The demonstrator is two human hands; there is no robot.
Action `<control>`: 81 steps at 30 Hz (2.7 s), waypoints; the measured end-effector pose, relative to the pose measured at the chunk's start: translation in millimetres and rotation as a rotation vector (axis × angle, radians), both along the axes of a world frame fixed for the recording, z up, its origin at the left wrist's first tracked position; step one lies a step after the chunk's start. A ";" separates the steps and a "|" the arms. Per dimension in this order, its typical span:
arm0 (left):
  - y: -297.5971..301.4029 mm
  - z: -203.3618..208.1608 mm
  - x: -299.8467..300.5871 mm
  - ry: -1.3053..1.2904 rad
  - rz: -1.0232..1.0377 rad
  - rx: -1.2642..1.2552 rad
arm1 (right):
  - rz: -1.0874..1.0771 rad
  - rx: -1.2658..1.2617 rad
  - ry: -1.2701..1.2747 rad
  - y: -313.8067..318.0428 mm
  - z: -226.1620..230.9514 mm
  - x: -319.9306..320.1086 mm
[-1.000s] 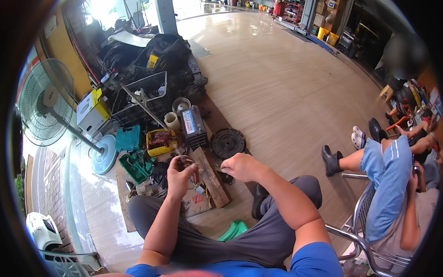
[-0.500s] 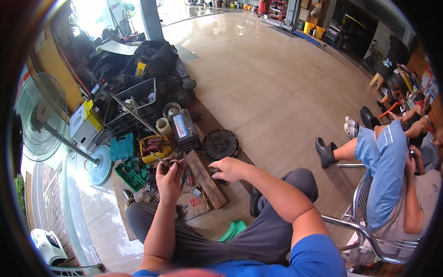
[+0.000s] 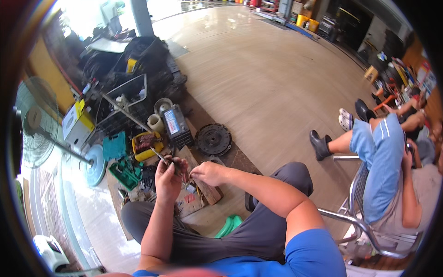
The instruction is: The person sits on the floor and uses pliers and a screwdriver to manipulate a small electronic component. They repeatedly adjust wires and parts of the device while seated.
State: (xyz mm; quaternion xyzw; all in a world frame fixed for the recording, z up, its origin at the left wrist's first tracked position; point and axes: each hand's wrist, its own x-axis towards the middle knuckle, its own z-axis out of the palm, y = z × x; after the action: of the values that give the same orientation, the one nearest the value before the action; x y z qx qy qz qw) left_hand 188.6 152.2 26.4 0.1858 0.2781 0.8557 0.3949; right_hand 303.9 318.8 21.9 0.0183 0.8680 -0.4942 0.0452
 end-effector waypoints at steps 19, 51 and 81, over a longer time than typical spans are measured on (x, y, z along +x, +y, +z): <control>-50.3 7.7 -86.1 -0.294 0.505 0.072 | -0.252 0.584 -0.083 55.0 20.3 9.8; -39.1 1.6 -76.5 0.588 0.437 -0.814 | -0.677 0.491 0.064 222.9 25.4 132.5; -30.4 4.9 -78.5 0.011 0.307 -0.151 | -0.845 0.528 0.027 175.9 88.0 134.5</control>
State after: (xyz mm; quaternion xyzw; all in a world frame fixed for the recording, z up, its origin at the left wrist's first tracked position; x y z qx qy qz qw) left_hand 110.0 121.8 31.3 0.1157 0.3690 0.8815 0.2710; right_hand 438.3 494.6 109.8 0.3726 0.8808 -0.2330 -0.1763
